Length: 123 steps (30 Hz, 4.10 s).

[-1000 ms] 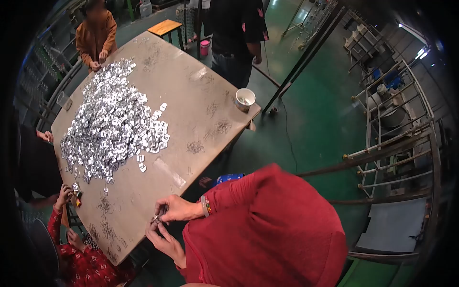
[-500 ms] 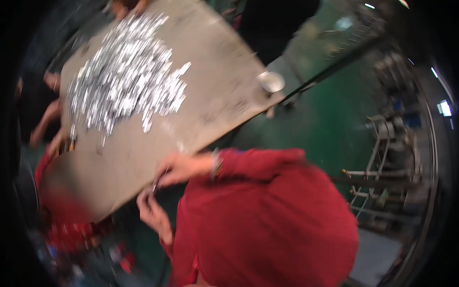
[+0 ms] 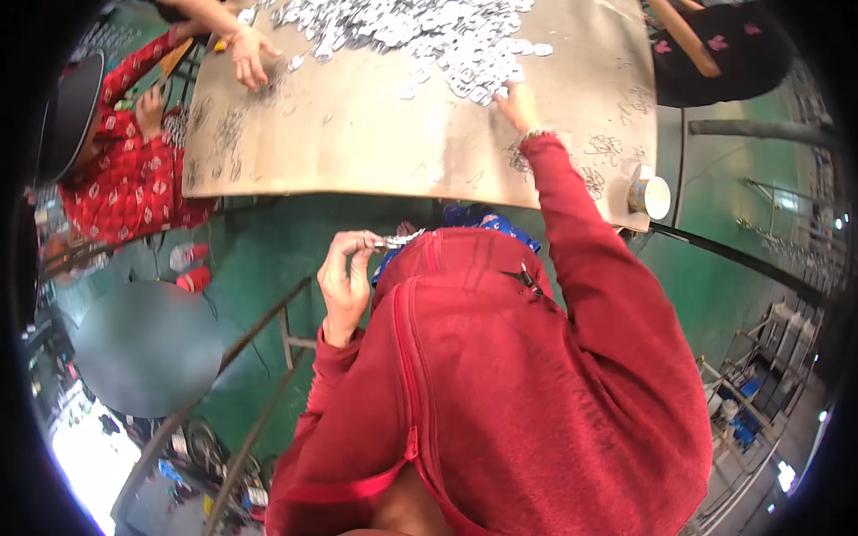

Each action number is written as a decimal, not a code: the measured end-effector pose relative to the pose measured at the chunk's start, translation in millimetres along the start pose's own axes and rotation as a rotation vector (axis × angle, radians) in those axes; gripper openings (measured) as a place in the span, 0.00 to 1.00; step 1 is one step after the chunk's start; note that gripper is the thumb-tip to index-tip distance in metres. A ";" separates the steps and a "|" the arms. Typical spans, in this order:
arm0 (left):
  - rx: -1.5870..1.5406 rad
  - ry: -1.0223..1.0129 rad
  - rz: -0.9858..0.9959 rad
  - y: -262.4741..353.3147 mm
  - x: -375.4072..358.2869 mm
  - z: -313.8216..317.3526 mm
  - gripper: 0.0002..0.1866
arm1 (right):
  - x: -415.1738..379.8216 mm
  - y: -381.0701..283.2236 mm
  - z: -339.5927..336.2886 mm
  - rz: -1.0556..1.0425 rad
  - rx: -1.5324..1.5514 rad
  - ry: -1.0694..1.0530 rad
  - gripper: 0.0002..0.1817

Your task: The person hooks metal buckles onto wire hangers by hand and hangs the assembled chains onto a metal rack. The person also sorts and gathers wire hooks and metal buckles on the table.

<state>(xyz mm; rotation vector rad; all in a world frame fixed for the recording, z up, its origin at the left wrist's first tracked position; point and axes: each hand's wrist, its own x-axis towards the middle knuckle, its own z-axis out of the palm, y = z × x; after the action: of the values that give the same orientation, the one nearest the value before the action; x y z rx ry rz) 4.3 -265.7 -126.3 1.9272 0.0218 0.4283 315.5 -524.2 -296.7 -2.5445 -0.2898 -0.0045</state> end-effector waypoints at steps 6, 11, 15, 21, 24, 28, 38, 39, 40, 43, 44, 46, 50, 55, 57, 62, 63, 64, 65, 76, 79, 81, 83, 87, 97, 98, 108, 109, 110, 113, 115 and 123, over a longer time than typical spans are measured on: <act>-0.381 0.124 -0.281 11.4 -3.6 -3.0 0.04 | 39.3 114.7 98.1 -0.226 0.161 -0.039 0.22; -0.496 0.150 -0.257 20.8 5.8 -0.4 0.05 | -3.7 27.5 15.4 0.071 0.283 -0.044 0.21; -0.494 0.171 -0.211 16.8 8.9 5.2 0.04 | -13.0 -43.0 -12.0 0.380 1.409 -0.149 0.16; -0.258 0.184 -0.209 20.5 29.0 -2.1 0.06 | -46.4 -194.7 -61.0 -0.062 1.128 -0.563 0.14; -0.130 0.150 -0.207 15.5 34.7 -6.4 0.04 | -80.8 -248.5 -79.2 0.031 1.015 -0.795 0.13; -0.057 0.172 -0.178 -4.1 31.1 -4.2 0.05 | -116.9 -272.6 -91.5 -0.137 0.972 -0.720 0.12; 0.078 0.072 -0.103 -19.2 17.8 -13.7 0.03 | -153.7 -273.4 -83.1 0.101 1.186 -0.531 0.10; 0.030 0.085 -0.074 -18.8 18.1 -15.8 0.07 | -155.7 -272.8 -80.0 0.157 1.265 -0.552 0.10; -0.067 0.132 -0.093 -19.0 18.6 -16.1 0.09 | -156.5 -275.4 -81.5 0.187 1.292 -0.567 0.10; -0.253 0.237 -0.195 -34.2 22.9 -24.6 0.20 | -153.6 -273.2 -80.0 0.076 1.358 -0.650 0.09; -0.223 0.250 -0.273 -46.8 33.1 -33.9 0.17 | -150.6 -274.4 -83.3 0.063 1.333 -0.705 0.09; -0.039 0.226 -0.354 -86.0 62.0 -56.1 0.13 | -142.9 -274.2 -84.8 0.027 1.259 -0.831 0.09; 0.400 0.235 -0.289 -204.3 145.6 -68.1 0.12 | -130.0 -273.3 -69.3 -0.201 1.183 -0.894 0.08; 0.755 0.092 -0.071 -285.5 198.6 -62.0 0.08 | -111.7 -265.8 -60.1 -0.248 1.165 -1.032 0.10; 0.906 0.032 0.016 -301.8 192.7 -64.4 0.09 | -108.8 -263.4 -57.3 -0.274 1.160 -1.057 0.10; 0.668 0.048 -0.077 -307.4 172.3 -58.7 0.13 | -109.2 -259.7 -52.2 -0.283 1.136 -0.968 0.10; 0.601 0.046 -0.164 -272.9 171.5 -56.4 0.11 | -111.4 -262.7 -53.5 -0.307 1.135 -0.937 0.11; 0.577 0.078 -0.246 -233.3 168.1 -50.1 0.10 | -113.7 -265.8 -56.3 -0.284 1.146 -0.912 0.11; 0.487 0.117 -0.168 -242.5 153.0 -52.1 0.11 | -116.2 -268.6 -57.7 -0.276 1.161 -0.900 0.11; -0.084 0.248 -0.185 27.7 52.9 -48.8 0.05 | -132.7 -290.8 -56.4 -0.109 1.151 -0.667 0.11; 0.069 0.245 -0.093 22.8 45.3 -36.8 0.05 | -136.3 -294.6 -60.6 -0.064 1.205 -0.564 0.09; 0.208 0.255 -0.055 26.7 47.5 -35.2 0.06 | -138.2 -293.7 -61.3 -0.070 1.240 -0.512 0.08; 0.274 0.268 -0.053 29.3 49.2 -32.1 0.07 | -141.1 -291.4 -60.5 -0.096 1.263 -0.456 0.07; 0.303 0.279 -0.066 26.7 51.6 -24.8 0.07 | -145.5 -289.0 -59.9 -0.204 1.267 -0.322 0.06; -0.044 0.223 -0.080 33.7 66.3 -6.0 0.03 | -80.3 -150.6 -118.8 -0.251 0.797 -0.041 0.11; -0.044 0.221 -0.088 35.6 69.4 -4.3 0.02 | -66.6 -95.6 -109.2 0.086 1.453 0.024 0.12; 0.112 0.256 -0.397 32.4 70.6 15.7 0.02 | -14.0 248.4 -139.4 0.463 -0.108 0.500 0.10; 0.128 0.254 -0.402 33.9 71.8 18.8 0.02 | -15.9 252.4 -133.9 0.457 -0.143 0.493 0.09; 0.140 0.257 -0.408 34.6 71.1 19.9 0.03 | -17.4 256.9 -127.6 0.446 -0.181 0.487 0.07; 0.145 0.257 -0.412 39.9 72.7 25.2 0.04 | -17.1 243.5 -127.1 0.434 -0.331 0.427 0.04; 0.143 0.255 -0.408 42.7 72.1 25.3 0.05 | -14.7 232.6 -132.0 0.449 -0.476 0.338 0.05; 0.154 0.355 -0.397 41.1 59.6 15.0 0.07 | 10.1 283.8 -153.9 0.685 0.067 0.675 0.11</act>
<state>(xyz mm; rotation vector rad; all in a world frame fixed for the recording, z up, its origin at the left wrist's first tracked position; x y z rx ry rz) 57.0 -282.4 -77.2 1.9129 0.6735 0.5037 393.3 -836.6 -321.9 -2.2855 0.8158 -0.5586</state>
